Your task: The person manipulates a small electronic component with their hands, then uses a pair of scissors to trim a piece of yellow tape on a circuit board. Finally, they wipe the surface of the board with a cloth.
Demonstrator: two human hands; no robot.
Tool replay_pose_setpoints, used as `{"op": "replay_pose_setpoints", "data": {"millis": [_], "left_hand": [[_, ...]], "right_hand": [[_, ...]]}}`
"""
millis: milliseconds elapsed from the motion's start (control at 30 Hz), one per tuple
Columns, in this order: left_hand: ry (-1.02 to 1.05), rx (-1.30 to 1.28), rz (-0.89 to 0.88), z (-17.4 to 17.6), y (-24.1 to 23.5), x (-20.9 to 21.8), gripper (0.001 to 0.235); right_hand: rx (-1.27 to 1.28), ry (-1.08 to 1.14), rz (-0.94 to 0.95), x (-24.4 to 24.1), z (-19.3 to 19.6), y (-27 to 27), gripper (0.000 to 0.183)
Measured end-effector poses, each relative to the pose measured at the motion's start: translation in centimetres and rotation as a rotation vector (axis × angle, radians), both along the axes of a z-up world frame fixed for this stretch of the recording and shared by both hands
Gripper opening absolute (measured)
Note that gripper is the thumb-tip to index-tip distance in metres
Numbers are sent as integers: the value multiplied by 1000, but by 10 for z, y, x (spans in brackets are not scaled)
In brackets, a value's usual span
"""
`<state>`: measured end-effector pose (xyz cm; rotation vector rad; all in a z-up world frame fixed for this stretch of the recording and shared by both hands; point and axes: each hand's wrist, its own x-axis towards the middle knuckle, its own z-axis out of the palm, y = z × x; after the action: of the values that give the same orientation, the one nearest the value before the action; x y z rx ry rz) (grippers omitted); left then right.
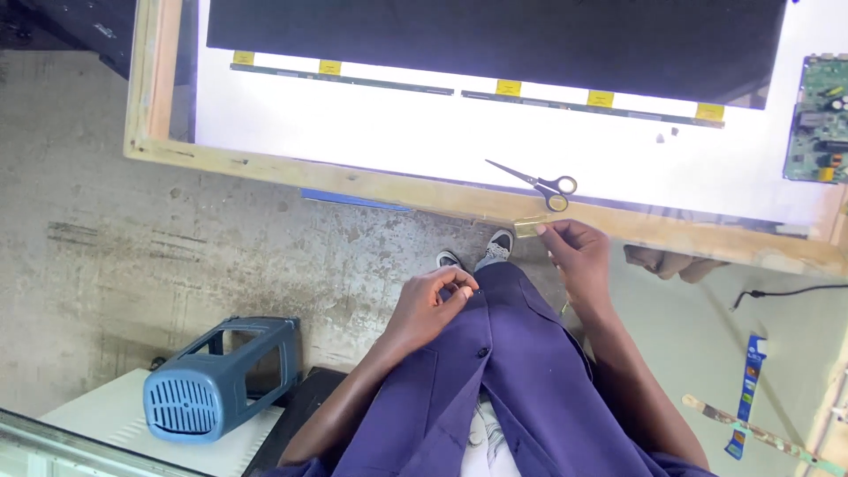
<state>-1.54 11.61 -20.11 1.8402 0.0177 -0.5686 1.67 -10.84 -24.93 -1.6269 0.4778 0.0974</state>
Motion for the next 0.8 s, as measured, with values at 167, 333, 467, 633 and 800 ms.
{"op": "replay_pose_setpoints", "data": {"millis": [167, 333, 467, 633, 800], "left_hand": [[-5, 77, -68, -15, -1, 37, 10], [-294, 66, -254, -33, 20, 85, 5], [-396, 40, -419, -71, 50, 149, 7], [-761, -91, -647, -121, 73, 221, 14], [-1114, -116, -874, -165, 70, 252, 8]], "right_hand": [[-76, 159, 170, 55, -51, 25, 17], [-194, 122, 308, 89, -96, 68, 12], [-216, 271, 256, 98, -84, 84, 12], [-393, 123, 155, 83, -64, 85, 26], [-953, -243, 57, 57, -83, 60, 12]]}}
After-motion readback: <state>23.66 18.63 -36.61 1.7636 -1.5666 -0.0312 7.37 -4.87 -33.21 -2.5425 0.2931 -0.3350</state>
